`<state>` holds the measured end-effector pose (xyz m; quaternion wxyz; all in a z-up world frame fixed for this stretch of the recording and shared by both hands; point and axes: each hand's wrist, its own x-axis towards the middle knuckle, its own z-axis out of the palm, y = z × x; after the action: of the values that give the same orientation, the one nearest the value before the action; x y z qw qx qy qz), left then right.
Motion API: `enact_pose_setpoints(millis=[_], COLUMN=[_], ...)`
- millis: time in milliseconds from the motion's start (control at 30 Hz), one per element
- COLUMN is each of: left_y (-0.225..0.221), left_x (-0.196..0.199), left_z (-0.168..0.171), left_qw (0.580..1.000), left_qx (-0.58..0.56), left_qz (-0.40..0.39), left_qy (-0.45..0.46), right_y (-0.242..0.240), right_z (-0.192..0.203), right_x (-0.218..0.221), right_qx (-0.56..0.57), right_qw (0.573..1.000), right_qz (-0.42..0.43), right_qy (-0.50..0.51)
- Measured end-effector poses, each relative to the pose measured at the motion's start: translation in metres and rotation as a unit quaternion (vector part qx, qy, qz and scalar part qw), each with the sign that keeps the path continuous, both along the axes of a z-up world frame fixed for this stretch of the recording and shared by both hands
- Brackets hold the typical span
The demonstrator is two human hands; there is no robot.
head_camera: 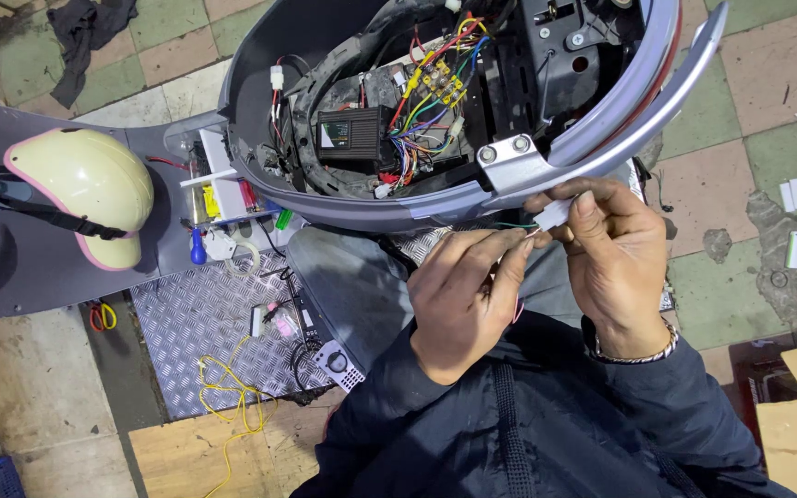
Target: Installing and wiring an electrical controller into a scooter, including stripping wires, connecting plugs, and securing with zip ties.
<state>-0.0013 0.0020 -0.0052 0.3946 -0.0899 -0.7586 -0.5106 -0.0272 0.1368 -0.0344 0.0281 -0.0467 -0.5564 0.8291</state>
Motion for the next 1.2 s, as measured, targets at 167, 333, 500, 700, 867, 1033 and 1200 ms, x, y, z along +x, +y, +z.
enact_pose_setpoints(millis=[167, 333, 500, 700, 867, 1033, 1200], left_y=[-0.004, -0.007, -0.001, -0.002, -0.002, 0.002, 0.0], left_x=[0.0, -0.001, -0.001, -0.002, -0.003, -0.004, 0.009], left_z=[0.001, -0.001, -0.01, -0.001, -0.008, -0.018, -0.009], left_qw=[1.0, 0.998, 0.991, 0.997, 0.998, 0.996, 0.991], left_qx=[-0.023, -0.051, -0.127, -0.069, -0.047, -0.065, -0.102], left_qz=[-0.007, -0.017, 0.029, -0.007, -0.011, 0.0, -0.055], left_qy=[0.001, 0.011, 0.039, 0.033, 0.039, 0.057, -0.073], right_y=[0.001, 0.002, -0.002, -0.003, -0.006, -0.001, 0.013], right_z=[0.0, 0.004, 0.015, 0.01, 0.013, 0.012, 0.015], right_x=[0.001, 0.004, 0.005, 0.005, 0.01, 0.014, 0.019], right_qx=[0.015, 0.071, 0.194, 0.157, 0.156, 0.201, 0.236], right_qw=[1.0, 0.996, 0.978, 0.984, 0.983, 0.974, 0.97], right_qz=[-0.007, -0.011, 0.006, -0.031, -0.041, -0.041, 0.014], right_qy=[0.024, 0.058, 0.073, 0.073, 0.082, 0.101, 0.062])
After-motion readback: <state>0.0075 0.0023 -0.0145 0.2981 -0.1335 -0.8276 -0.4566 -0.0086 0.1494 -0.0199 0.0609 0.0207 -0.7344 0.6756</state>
